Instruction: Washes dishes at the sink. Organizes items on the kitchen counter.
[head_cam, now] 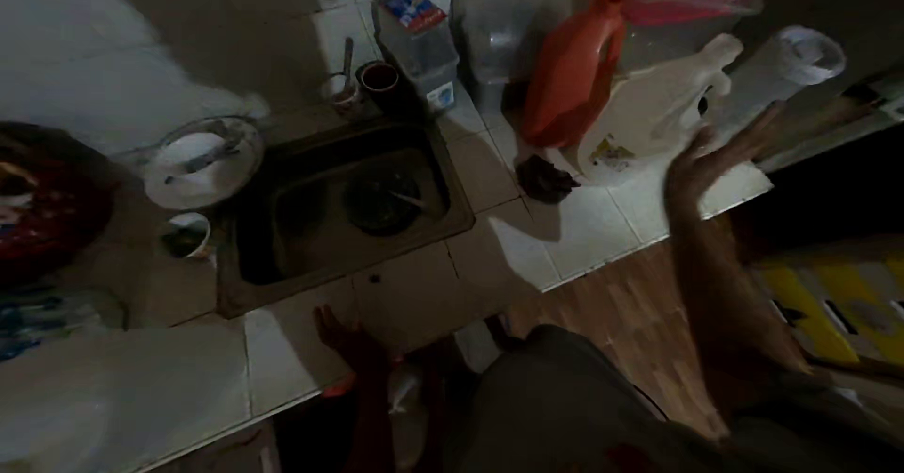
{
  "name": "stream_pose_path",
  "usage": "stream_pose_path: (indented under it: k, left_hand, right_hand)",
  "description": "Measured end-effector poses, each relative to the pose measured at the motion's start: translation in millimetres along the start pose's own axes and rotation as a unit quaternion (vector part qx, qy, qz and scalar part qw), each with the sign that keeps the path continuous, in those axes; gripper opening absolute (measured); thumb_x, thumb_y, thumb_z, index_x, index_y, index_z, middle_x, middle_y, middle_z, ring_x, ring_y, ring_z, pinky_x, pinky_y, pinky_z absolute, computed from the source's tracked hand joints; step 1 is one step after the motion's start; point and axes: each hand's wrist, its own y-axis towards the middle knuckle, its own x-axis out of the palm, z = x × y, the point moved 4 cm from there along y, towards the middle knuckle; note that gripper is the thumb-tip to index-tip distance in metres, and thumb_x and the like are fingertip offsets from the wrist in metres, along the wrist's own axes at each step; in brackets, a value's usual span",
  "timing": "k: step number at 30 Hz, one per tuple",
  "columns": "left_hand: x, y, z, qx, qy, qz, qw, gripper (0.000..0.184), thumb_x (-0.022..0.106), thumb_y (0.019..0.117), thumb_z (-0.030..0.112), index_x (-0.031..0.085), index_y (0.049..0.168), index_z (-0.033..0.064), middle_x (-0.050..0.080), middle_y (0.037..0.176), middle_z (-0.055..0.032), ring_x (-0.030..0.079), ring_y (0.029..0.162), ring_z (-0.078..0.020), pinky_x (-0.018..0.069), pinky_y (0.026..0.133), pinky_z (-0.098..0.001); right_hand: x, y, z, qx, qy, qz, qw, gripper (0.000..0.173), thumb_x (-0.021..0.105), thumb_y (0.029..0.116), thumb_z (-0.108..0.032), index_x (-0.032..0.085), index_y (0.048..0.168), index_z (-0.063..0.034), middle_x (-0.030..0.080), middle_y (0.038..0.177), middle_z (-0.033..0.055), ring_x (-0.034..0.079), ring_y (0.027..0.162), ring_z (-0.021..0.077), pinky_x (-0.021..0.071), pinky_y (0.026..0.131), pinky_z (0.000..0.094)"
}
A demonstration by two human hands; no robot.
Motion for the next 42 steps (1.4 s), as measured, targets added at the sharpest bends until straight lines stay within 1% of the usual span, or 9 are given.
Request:
stream_pose_path:
  k: [3,6,11,20,25,30,34,39,42]
  left_hand:
    - [-1.3,-0.9,1.0,-0.029,-0.005,0.0,1.0,0.062,0.037,0.0996,0.014,0.026,0.151,-0.0191,0.019,0.16,-0.0402,0.018,0.151,-0.0514,0.0177,0.125,-0.0506]
    - [-1.9,2.1,4.4,-0.042,-0.015,0.003,0.999,0.06,0.037,0.0989,0.01,0.027,0.151,-0.0186,0.019,0.16,-0.0399,0.02,0.151,-0.0503,0.0193,0.125,-0.0497]
    - [-10.2,22.1,13.1,-0.049,-0.085,-0.003,0.995,0.064,0.03,0.1068,0.026,0.022,0.152,-0.0187,0.021,0.159,-0.0401,0.026,0.15,-0.0456,0.0272,0.122,-0.0454]
    - [-3.7,105.9,48.5,0.006,-0.047,-0.033,0.998,0.042,0.041,0.1068,0.008,0.05,0.141,-0.0135,0.052,0.143,-0.035,0.055,0.13,-0.0449,0.0452,0.109,-0.0479]
    - [4.7,110.1,62.9,0.011,-0.073,-0.084,0.994,0.042,0.04,0.1066,0.009,0.05,0.141,-0.0139,0.052,0.143,-0.0343,0.053,0.133,-0.0426,0.0435,0.111,-0.0472]
    - [10.9,112.5,76.4,0.013,-0.08,-0.088,0.993,0.042,0.038,0.1063,0.007,0.049,0.141,-0.0143,0.053,0.139,-0.037,0.06,0.119,-0.0428,0.0487,0.101,-0.0471]
    - [9.3,109.4,80.8,0.026,-0.089,-0.067,0.993,0.043,0.038,0.1061,0.009,0.049,0.14,-0.0148,0.052,0.142,-0.0352,0.057,0.126,-0.0422,0.0465,0.106,-0.0462]
    - [-2.5,95.3,73.4,0.033,-0.05,-0.028,0.998,0.041,0.04,0.1056,0.007,0.051,0.138,-0.0158,0.054,0.14,-0.0355,0.055,0.131,-0.0444,0.0446,0.11,-0.0451]
    - [-13.3,82.4,64.6,0.029,-0.021,-0.004,0.999,0.041,0.041,0.1059,0.006,0.05,0.138,-0.0176,0.054,0.137,-0.0384,0.057,0.125,-0.0466,0.0462,0.107,-0.0459]
  right_hand:
    - [1.7,39.2,28.2,0.037,0.083,-0.006,0.996,0.065,0.041,0.1087,-0.018,0.011,0.157,0.0133,0.044,0.146,0.0346,0.057,0.126,0.0291,0.0475,0.105,0.0299]
    - [20.4,35.3,27.7,0.051,0.144,-0.065,0.986,0.059,0.035,0.1108,-0.018,0.015,0.158,0.0096,0.058,0.127,0.0279,0.065,0.1,0.0179,0.0543,0.09,0.028]
    - [31.2,22.3,18.5,0.056,0.106,-0.08,0.99,0.055,0.03,0.1121,-0.023,0.019,0.158,0.0048,0.058,0.114,0.0196,0.06,0.08,0.0122,0.0548,0.077,0.0284]
    - [-4.5,38.3,-50.9,0.077,0.038,-0.027,0.996,0.051,0.035,0.1105,-0.019,0.035,0.152,0.0113,0.054,0.14,0.0315,0.061,0.114,0.0251,0.0477,0.1,0.0306]
    - [-5.0,53.2,-35.8,0.113,0.086,0.024,0.99,0.055,0.037,0.1074,-0.012,0.024,0.157,0.0072,0.055,0.093,0.0102,0.05,0.068,0.0067,0.0475,0.064,0.0222]
    - [8.3,71.6,-51.9,0.185,0.177,-0.018,0.967,0.047,0.034,0.1091,-0.013,0.031,0.154,0.0011,0.058,0.104,0.0084,0.052,0.065,0.0052,0.0483,0.058,0.0233]
    - [50.9,83.8,-43.7,0.152,0.136,-0.092,0.975,0.052,0.044,0.1055,-0.017,0.038,0.155,-0.0015,0.041,0.15,0.0309,0.061,0.11,0.0288,0.0559,0.082,0.0344]
    - [101.5,88.3,-43.7,0.1,0.059,-0.077,0.99,0.072,0.065,0.0936,-0.015,0.034,0.156,0.0044,0.013,0.156,0.0469,0.033,0.139,0.0578,0.0393,0.112,0.0462]
    - [129.8,87.7,-41.7,0.077,0.045,-0.057,0.994,0.071,0.067,0.0956,-0.03,0.042,0.152,0.0041,0.023,0.156,0.0447,0.019,0.144,0.0642,0.0203,0.122,0.0588]
